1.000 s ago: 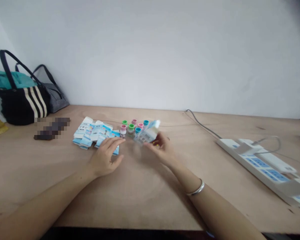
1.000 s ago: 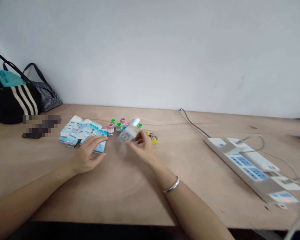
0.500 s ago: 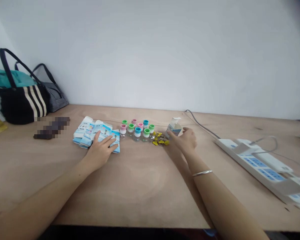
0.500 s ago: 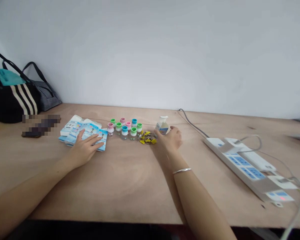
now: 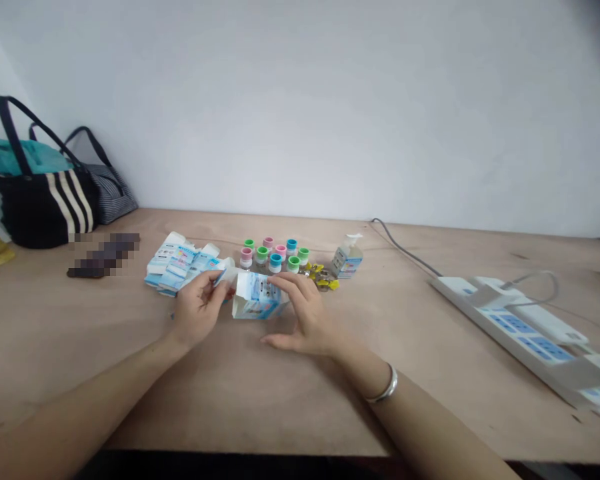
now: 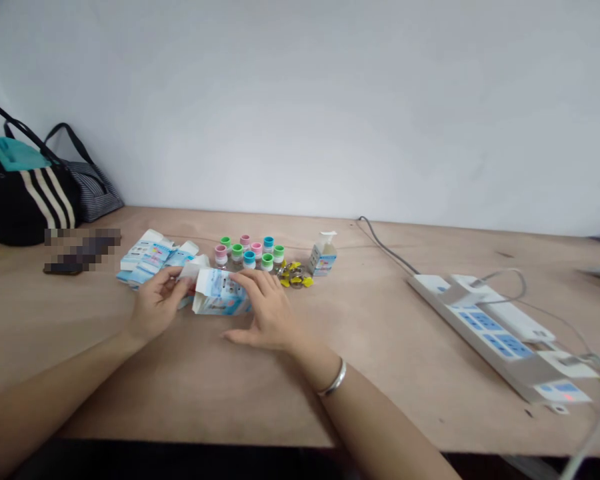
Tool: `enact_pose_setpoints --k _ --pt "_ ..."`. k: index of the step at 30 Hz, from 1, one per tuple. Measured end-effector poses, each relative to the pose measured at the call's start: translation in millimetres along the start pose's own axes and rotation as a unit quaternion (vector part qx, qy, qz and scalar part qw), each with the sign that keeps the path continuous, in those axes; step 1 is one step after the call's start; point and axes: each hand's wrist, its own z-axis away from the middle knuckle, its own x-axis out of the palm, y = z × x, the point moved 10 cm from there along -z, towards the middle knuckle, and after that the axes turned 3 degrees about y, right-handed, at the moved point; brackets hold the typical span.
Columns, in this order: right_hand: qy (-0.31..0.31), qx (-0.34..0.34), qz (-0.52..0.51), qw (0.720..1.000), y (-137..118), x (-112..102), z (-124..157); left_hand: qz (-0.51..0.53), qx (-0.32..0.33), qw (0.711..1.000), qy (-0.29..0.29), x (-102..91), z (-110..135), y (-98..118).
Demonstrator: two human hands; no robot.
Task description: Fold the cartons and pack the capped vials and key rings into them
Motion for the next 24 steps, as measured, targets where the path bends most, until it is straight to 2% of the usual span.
enact_pose_setpoints --k 2,3,5,7,9,13,19,21,24 --pt "-0.023 0.017 0.029 0.999 4 7 1 0.095 -0.124 0.987 -0.043 19.8 5 -25" --pt "-0.042 0.026 0.037 0.998 7 11 3 0.123 -0.164 0.977 -0.058 27.1 9 -33" --pt "-0.09 0.043 0.034 0.994 14 21 6 0.135 -0.212 0.964 -0.082 35.4 14 -45" --pt "-0.123 0.056 0.007 0.991 20 28 8 0.107 -0.227 0.961 -0.119 39.8 19 -52" --pt "-0.128 0.068 -0.042 0.989 25 28 9 0.045 -0.203 0.965 -0.163 41.8 22 -53" --pt "-0.143 0.102 -0.133 0.975 35 29 9 -0.11 -0.075 0.969 -0.207 42.6 21 -39" --pt "-0.129 0.099 -0.144 0.976 34 29 8 -0.168 0.054 0.959 -0.222 52.0 21 -10" --pt "-0.134 0.095 -0.143 0.976 32 32 8 -0.167 0.064 0.957 -0.23 55.4 23 -6" --pt "-0.139 0.102 -0.145 0.974 33 34 9 -0.11 0.0 0.966 -0.233 55.2 24 -13"
